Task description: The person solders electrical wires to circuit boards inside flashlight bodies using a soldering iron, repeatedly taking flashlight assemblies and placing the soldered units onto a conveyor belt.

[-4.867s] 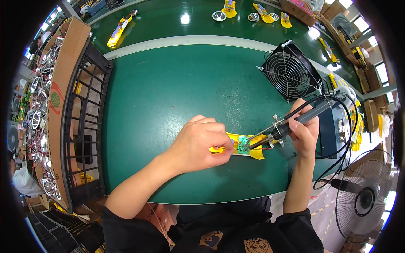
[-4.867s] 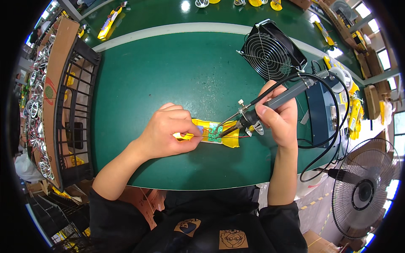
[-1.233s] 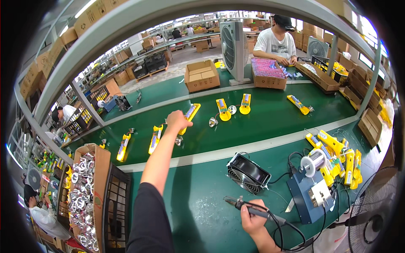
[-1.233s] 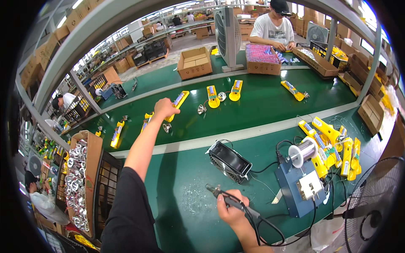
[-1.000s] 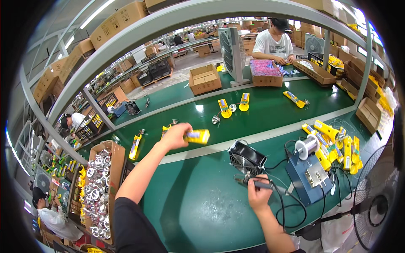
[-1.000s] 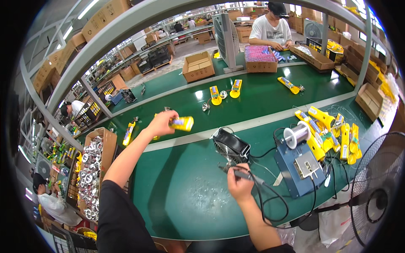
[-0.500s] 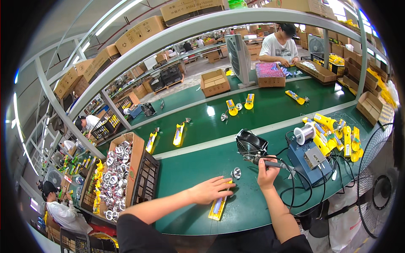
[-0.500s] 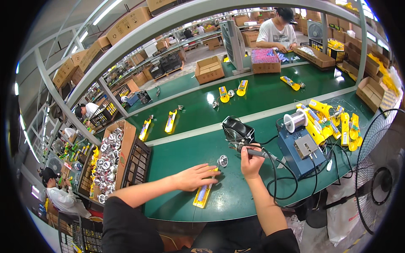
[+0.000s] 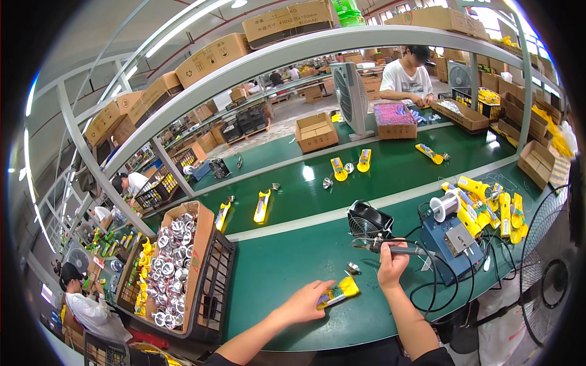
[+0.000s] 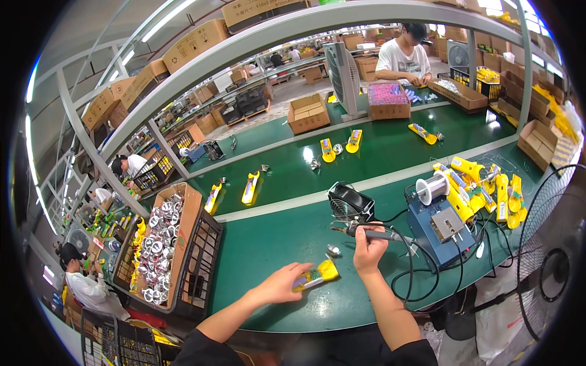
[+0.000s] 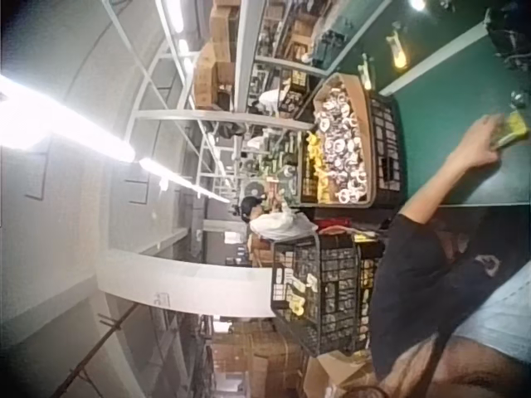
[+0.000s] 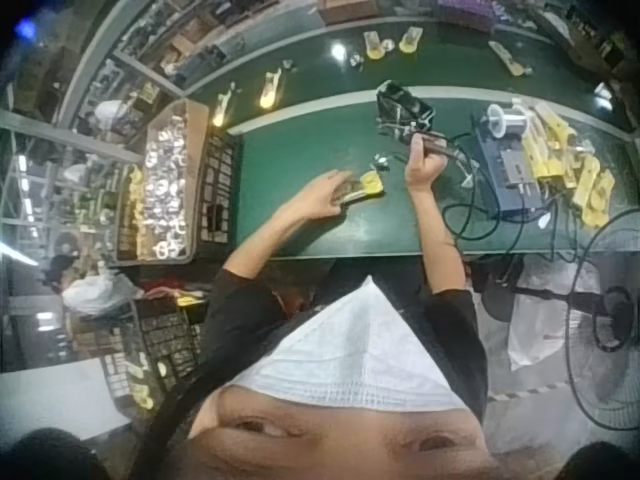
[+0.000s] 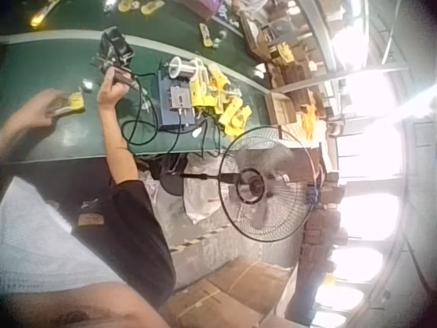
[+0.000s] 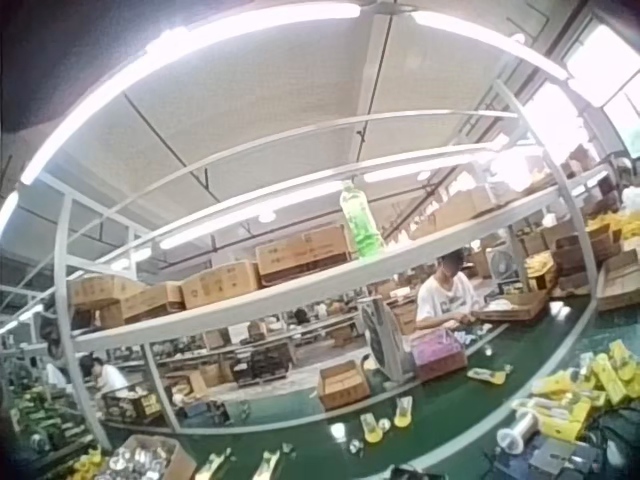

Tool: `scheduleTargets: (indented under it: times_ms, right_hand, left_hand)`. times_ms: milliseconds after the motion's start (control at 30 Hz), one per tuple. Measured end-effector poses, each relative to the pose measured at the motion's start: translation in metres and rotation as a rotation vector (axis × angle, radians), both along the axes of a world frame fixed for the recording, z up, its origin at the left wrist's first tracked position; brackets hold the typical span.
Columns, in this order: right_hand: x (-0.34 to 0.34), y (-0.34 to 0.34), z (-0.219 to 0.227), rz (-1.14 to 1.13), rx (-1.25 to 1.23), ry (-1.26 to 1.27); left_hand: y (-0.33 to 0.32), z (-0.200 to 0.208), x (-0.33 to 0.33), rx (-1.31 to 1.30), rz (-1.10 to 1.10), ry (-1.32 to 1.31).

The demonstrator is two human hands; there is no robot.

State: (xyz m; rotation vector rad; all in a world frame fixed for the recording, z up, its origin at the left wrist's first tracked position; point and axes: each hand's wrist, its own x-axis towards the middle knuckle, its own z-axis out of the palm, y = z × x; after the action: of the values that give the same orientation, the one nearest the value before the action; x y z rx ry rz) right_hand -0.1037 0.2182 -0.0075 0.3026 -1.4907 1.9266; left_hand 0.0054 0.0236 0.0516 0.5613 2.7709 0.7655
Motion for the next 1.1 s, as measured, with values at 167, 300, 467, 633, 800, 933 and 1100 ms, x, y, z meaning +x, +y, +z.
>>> scheduleTargets:
  times_ms: [167,300,467,633,800,933,1100]
  right_hand:
    - [0.010,0.003,0.022,0.114,-0.184,-0.104]
    - [0.009,0.000,0.031,0.243,-0.336,-0.209]
    - [0.008,0.004,0.036,0.307,-0.413,-0.263]
    - [0.012,0.006,0.038,0.261,-0.328,-0.233]
    - [0.012,0.000,0.035,0.229,-0.286,-0.245]
    - [0.013,0.003,0.037,0.218,-0.267,-0.212]
    - [0.014,0.007,0.038,0.267,-0.253,-0.207]
  left_hand:
    - [-0.017,0.005,-0.026,0.069,-0.282,0.028]
    - [-0.022,-0.002,-0.027,0.259,-0.237,-0.048]
    - [-0.025,-0.017,-0.023,0.237,-0.215,0.038]
    - [-0.027,-0.021,-0.017,0.272,-0.212,0.117]
    - [-0.030,-0.030,-0.014,0.374,-0.157,0.184]
    - [-0.028,-0.036,-0.014,0.507,-0.158,0.182]
    - [-0.019,-0.035,-0.006,0.540,-0.078,0.188]
